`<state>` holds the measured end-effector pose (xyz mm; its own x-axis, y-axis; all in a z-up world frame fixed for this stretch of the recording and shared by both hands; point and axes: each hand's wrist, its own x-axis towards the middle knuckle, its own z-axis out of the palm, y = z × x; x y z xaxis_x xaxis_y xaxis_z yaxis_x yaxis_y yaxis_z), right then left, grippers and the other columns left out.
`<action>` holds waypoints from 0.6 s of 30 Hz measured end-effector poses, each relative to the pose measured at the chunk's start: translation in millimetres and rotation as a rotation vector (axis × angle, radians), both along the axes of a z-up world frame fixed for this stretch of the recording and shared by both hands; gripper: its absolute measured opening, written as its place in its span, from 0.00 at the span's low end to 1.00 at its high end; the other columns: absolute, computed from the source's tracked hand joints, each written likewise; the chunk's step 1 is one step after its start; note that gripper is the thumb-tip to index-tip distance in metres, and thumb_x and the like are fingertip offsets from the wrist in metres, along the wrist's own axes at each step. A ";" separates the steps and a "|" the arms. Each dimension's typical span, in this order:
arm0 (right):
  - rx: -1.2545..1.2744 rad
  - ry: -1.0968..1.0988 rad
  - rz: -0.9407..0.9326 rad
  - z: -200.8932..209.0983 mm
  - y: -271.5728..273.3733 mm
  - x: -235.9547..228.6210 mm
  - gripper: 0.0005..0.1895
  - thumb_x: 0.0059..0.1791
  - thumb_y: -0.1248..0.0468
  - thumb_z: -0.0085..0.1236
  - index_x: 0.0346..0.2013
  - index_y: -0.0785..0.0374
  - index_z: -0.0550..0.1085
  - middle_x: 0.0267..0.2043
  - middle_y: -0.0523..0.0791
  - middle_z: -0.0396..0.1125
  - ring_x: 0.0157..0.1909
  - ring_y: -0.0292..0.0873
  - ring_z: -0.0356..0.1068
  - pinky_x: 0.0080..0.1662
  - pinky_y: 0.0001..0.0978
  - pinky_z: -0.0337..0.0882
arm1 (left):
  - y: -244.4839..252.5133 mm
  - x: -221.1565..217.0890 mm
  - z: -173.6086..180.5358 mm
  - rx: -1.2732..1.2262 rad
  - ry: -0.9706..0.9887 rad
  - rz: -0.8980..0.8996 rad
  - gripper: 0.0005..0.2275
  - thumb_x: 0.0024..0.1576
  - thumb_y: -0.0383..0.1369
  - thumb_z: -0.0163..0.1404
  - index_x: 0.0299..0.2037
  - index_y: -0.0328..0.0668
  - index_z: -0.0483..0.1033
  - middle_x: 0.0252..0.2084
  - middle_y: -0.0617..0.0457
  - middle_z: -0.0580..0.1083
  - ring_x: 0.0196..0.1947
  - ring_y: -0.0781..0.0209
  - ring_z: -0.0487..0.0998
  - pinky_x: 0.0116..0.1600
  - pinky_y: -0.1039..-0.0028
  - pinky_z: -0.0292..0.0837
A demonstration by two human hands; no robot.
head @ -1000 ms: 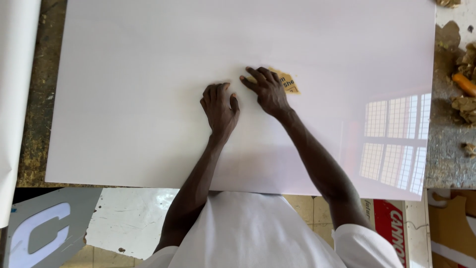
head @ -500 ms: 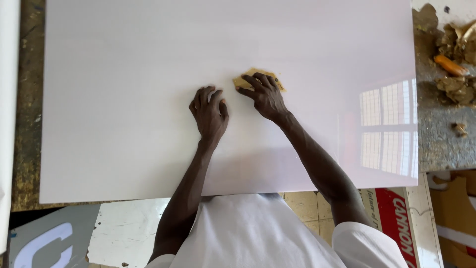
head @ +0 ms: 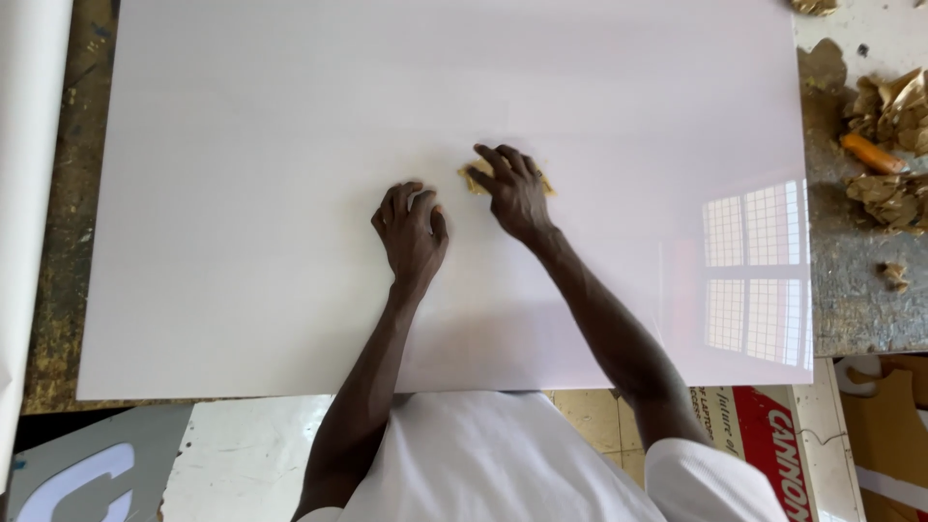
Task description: The person peels a large sticker from a white board using their hands, removing it in several pieces. They then gather the removed pieces and place them on a cluttered workbench before handling a spray bottle and a water bottle.
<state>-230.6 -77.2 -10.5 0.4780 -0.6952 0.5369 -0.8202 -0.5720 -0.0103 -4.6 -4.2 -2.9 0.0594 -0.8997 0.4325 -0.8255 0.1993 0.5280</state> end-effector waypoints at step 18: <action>0.145 -0.029 -0.098 -0.8 13.9 -41.4 0.26 0.51 0.74 0.57 0.53 0.42 0.88 0.72 0.40 0.72 0.74 0.51 0.66 0.64 0.47 0.69 | 1.8 3.4 3.0 -0.003 0.011 -0.040 0.08 0.65 0.30 0.61 0.53 0.48 0.82 0.63 0.56 0.71 0.72 0.46 0.68 0.66 0.46 0.62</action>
